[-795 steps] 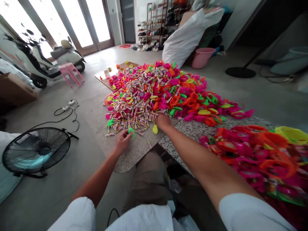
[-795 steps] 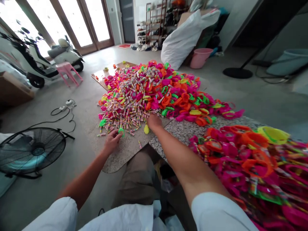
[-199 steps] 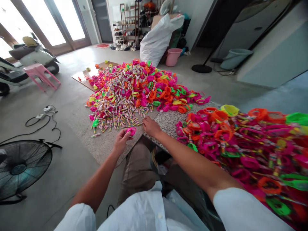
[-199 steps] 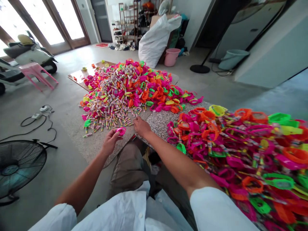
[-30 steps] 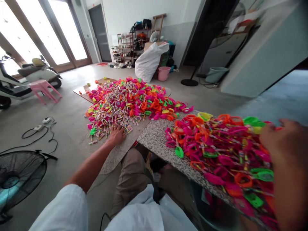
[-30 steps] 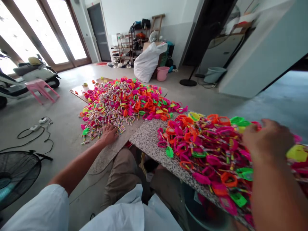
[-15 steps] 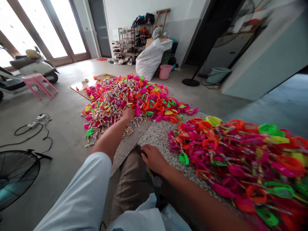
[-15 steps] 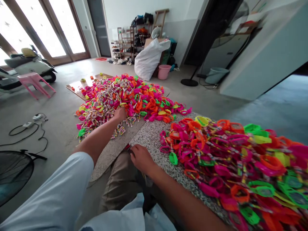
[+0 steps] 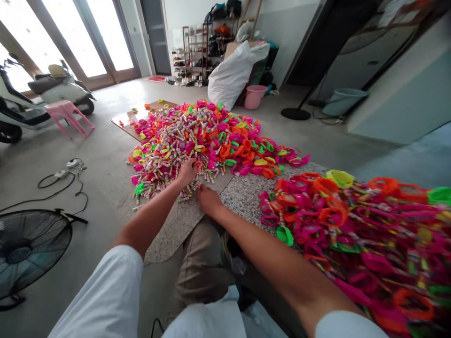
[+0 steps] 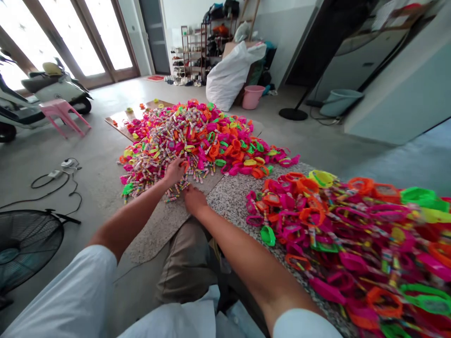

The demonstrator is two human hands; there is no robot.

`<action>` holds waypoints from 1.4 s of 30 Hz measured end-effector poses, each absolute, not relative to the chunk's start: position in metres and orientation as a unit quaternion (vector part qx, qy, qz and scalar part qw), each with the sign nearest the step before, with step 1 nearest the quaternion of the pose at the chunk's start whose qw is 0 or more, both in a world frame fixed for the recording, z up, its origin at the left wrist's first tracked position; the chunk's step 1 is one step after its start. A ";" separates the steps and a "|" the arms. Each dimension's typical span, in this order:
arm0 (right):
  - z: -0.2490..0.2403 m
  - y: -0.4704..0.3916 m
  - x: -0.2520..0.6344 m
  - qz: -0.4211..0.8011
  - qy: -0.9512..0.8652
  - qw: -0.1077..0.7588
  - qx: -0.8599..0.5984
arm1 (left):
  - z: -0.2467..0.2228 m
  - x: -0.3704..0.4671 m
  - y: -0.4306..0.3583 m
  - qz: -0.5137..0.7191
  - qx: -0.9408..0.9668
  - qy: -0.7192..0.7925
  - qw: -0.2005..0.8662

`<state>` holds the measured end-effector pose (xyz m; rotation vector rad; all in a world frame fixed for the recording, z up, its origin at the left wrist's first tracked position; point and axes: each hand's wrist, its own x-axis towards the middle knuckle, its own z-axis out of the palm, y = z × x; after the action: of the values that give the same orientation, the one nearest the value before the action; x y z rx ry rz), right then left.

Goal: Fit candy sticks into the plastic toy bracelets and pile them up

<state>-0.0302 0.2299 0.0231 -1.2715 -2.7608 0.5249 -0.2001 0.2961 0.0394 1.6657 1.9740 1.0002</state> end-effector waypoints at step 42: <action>0.114 0.070 0.124 0.602 -0.508 0.510 -0.346 | 0.098 -0.064 0.064 0.579 0.491 0.382 0.527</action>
<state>0.1236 0.0701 0.1141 -0.8328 -1.2237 1.4484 -0.0641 0.0637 0.0976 1.1734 0.9126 1.3851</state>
